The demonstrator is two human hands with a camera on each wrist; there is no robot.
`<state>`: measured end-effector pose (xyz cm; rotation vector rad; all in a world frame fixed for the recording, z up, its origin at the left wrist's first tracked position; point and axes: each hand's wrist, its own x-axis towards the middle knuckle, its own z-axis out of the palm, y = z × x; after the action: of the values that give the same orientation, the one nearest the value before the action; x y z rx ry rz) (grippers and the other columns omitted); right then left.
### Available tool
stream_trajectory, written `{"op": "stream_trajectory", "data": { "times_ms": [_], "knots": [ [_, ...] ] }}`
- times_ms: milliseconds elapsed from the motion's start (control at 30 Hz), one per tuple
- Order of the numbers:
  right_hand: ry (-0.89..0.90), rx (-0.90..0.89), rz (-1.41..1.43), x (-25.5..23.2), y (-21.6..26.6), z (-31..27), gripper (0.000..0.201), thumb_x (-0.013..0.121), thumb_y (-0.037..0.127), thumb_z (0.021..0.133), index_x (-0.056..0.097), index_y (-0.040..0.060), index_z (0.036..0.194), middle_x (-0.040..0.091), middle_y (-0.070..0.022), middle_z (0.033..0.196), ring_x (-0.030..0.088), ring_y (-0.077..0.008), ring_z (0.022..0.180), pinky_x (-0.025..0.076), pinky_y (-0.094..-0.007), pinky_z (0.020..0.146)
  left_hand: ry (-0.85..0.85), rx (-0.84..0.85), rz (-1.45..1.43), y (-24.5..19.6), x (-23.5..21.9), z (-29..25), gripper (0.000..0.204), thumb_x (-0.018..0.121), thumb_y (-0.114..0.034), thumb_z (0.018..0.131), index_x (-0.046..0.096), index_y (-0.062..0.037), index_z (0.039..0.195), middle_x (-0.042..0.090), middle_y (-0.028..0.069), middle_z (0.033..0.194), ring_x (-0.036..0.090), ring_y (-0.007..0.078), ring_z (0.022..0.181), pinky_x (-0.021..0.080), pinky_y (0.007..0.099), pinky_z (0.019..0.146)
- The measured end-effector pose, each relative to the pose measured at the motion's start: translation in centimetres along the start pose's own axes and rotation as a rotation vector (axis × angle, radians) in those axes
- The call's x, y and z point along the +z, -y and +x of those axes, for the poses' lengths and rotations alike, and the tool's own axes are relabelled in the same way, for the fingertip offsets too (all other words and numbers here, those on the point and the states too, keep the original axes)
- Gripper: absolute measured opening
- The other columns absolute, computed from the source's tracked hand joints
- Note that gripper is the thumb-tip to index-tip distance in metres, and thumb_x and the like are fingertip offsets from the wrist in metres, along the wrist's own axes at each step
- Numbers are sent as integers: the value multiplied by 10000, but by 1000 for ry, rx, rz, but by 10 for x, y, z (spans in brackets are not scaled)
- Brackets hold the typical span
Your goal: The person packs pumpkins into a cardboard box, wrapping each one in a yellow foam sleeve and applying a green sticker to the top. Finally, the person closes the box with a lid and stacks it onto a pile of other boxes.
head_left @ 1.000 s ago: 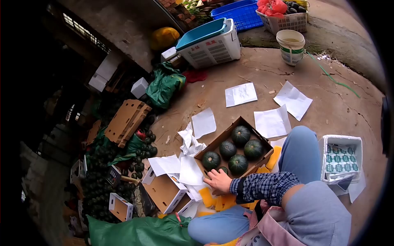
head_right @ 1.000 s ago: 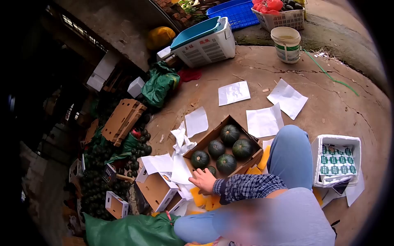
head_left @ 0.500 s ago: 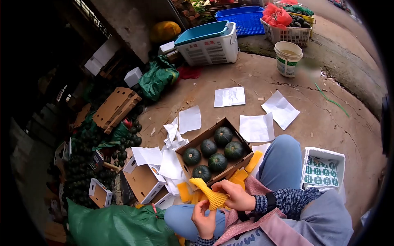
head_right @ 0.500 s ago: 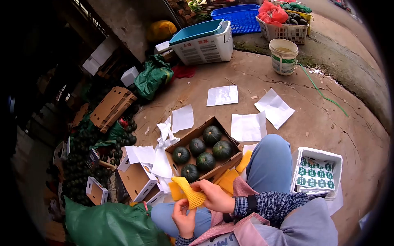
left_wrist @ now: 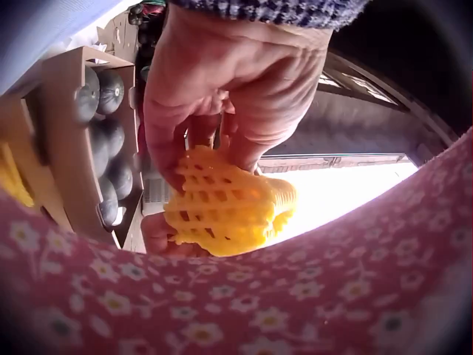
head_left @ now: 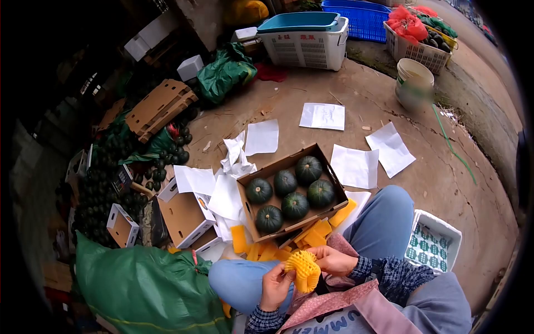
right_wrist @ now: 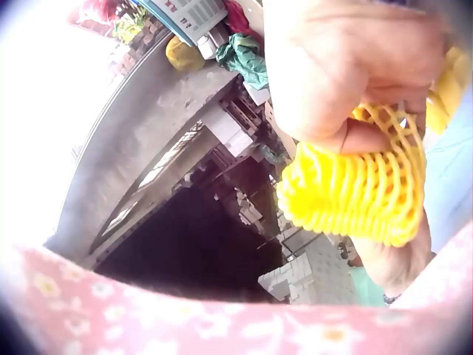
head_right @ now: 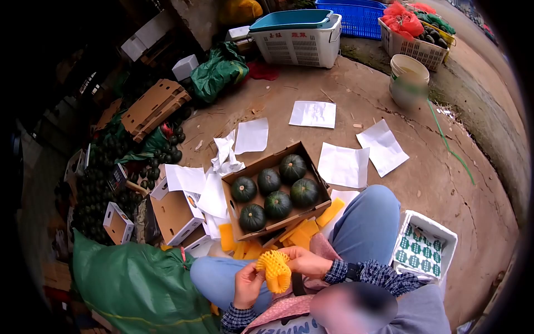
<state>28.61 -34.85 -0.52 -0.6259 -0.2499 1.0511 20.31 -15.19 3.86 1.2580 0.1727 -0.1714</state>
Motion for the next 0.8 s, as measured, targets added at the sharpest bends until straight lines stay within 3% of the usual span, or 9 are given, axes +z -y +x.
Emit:
{"op": "stream_trajectory", "data": {
  "times_ms": [233, 367, 433, 500, 567, 633, 700, 767, 800],
  "knots": [
    [-155, -140, -170, 3, -20, -2, 295, 642, 30, 909, 567, 34, 1195, 588, -6, 1101, 572, -100, 1025, 463, -245, 896, -156, 450, 703, 4, 10, 5, 135, 712, -53, 891, 622, 24, 955, 615, 71, 980, 579, 164, 916, 477, 295, 873],
    [-67, -398, -853, -6, 6, 5, 225, 625, 0, 850, 602, 35, 1072, 618, -12, 1027, 605, -127, 930, 455, -230, 834, 247, -176, -212, -7, -19, 1, 328, 652, -44, 920, 576, -7, 1238, 623, 78, 1170, 564, 176, 1137, 416, 318, 1017],
    [163, 13, 207, -9, 17, 4, 219, 622, -17, 821, 590, 26, 1034, 625, -28, 1006, 612, -132, 982, 464, -259, 870, 631, -527, -34, -12, -46, 14, 414, 622, -49, 937, 518, 6, 1334, 609, 79, 1249, 531, 174, 1222, 394, 336, 1061],
    [184, 183, 279, -4, 34, -1, 311, 602, 22, 889, 585, -6, 1198, 642, -75, 1218, 623, -147, 1108, 488, -300, 963, 540, -387, 117, -20, -49, 34, 327, 584, -119, 972, 529, 5, 1268, 647, 81, 1143, 591, 187, 1131, 437, 365, 1031],
    [37, 485, 174, -14, 33, 9, 334, 574, 140, 977, 553, -1, 1279, 615, -99, 1290, 629, -175, 1122, 469, -330, 1018, 68, -178, -441, -23, -39, 57, 270, 491, -245, 1021, 544, -19, 1159, 663, 92, 1024, 653, 186, 814, 539, 339, 810],
    [105, 254, 326, -23, 46, 17, 371, 536, 262, 1017, 535, 15, 1294, 611, -101, 1283, 620, -202, 1145, 518, -375, 964, 113, -395, -811, -21, -26, 77, 343, 393, -347, 1046, 539, -37, 1056, 645, 98, 889, 540, 147, 520, 489, 274, 545],
    [153, -58, 290, -25, 93, 28, 332, 527, 293, 1020, 580, 54, 1244, 667, -95, 1145, 696, -186, 888, 577, -298, 613, 230, -571, -495, -33, -19, 100, 460, 317, -409, 1066, 546, -24, 1175, 612, 63, 773, 459, 90, 451, 382, 206, 467],
    [-241, -25, 240, -34, 102, 44, 281, 513, 306, 1028, 623, 72, 1138, 679, -51, 946, 631, -123, 650, 463, -229, 486, 552, -545, -252, -7, -55, 142, 406, 379, -362, 1065, 570, -25, 1185, 627, 50, 800, 501, 82, 514, 399, 194, 513],
    [-455, 13, 36, -54, 97, 56, 268, 508, 312, 1030, 625, 79, 1092, 648, -25, 866, 579, -106, 602, 416, -219, 465, 383, -472, -57, 9, -63, 160, 309, 493, -290, 1040, 619, -14, 1098, 637, 28, 821, 560, 51, 642, 441, 183, 598]
  ]
}}
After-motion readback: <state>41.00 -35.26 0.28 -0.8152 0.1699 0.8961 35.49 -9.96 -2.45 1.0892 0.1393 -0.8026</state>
